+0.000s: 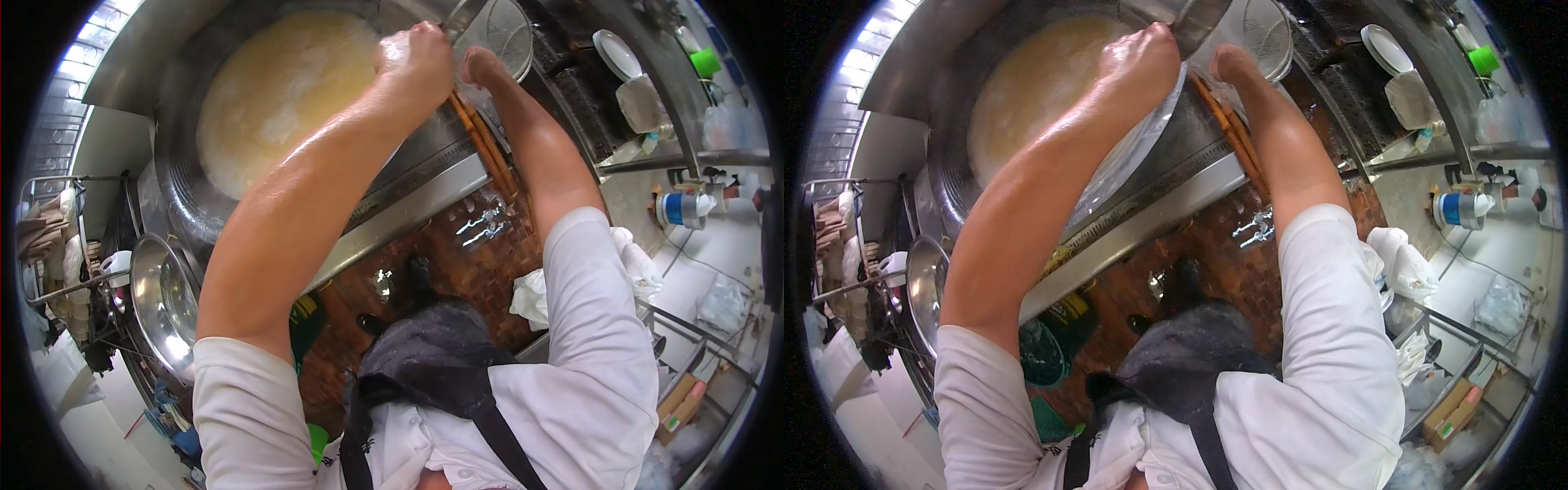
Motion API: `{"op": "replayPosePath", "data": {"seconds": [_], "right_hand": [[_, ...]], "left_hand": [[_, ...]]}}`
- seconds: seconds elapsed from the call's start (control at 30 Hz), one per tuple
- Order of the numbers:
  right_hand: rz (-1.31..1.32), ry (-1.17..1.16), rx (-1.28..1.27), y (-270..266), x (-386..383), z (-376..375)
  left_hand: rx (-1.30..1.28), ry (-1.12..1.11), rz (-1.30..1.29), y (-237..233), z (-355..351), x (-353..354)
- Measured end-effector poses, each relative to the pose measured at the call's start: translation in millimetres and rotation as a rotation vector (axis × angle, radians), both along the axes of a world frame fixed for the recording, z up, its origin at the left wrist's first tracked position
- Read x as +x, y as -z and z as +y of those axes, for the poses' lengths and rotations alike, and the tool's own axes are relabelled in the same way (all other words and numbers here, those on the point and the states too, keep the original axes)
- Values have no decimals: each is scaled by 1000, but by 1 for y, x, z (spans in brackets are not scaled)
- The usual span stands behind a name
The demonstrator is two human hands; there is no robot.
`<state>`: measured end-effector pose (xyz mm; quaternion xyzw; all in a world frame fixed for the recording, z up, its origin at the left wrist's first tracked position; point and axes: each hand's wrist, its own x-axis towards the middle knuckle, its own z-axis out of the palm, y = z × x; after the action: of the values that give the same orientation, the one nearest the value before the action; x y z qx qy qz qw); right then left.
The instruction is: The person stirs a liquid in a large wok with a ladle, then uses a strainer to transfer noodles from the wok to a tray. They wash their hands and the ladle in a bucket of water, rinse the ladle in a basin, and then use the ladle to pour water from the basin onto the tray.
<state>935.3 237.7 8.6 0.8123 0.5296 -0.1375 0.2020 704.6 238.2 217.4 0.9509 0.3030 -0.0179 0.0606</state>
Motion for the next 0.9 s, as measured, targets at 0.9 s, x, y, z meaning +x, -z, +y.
{"op": "replayPosePath", "data": {"seconds": [0.9], "right_hand": [[254, -107, -103, 263, -127, -78]], "left_hand": [[-79, -1270, -329, 90, -173, -599]]}}
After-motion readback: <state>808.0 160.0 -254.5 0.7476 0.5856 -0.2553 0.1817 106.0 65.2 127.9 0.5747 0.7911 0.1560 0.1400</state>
